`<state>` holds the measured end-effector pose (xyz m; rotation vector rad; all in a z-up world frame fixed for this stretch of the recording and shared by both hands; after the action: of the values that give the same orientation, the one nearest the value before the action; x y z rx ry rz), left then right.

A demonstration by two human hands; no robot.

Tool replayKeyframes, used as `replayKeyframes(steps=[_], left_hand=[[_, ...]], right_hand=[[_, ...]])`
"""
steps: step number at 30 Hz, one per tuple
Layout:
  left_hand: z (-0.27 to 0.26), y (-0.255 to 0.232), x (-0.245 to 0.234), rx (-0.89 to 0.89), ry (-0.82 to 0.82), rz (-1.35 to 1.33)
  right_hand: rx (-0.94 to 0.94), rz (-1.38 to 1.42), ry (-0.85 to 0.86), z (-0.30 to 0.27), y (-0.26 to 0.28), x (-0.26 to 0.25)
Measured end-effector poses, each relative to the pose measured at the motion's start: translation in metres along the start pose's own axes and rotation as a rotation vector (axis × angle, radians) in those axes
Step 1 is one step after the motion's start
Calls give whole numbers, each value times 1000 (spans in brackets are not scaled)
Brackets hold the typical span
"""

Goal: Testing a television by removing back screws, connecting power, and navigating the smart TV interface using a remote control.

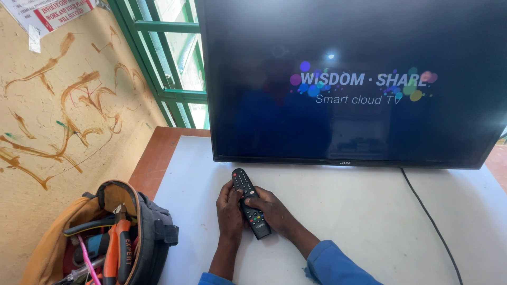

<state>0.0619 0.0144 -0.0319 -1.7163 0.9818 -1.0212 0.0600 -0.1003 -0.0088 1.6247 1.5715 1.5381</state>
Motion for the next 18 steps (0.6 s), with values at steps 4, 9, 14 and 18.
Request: replayKeyframes(steps=[4, 9, 14, 18], left_hand=[[1, 1, -1, 4, -8, 1], [-1, -1, -1, -4, -18, 42], [-2, -3, 0, -7, -14, 27], [1, 0, -1, 0, -18, 21]], right_hand=[[6, 14, -12, 1, 0, 0], [8, 15, 2, -3, 3, 3], [4, 58, 16, 5, -5, -4], [3, 47, 16, 1, -2, -1]])
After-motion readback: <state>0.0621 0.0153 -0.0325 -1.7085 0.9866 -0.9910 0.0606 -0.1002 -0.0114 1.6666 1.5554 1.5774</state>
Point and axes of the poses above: each hand's wrist, its own z-axis towards the middle knuckle, its own x-axis out of the palm, y = z × x, the point moved 5 cm from there along z, towards the middle knuckle, and after that the axes turned 11 degrees about z, right-handed, at the moved point
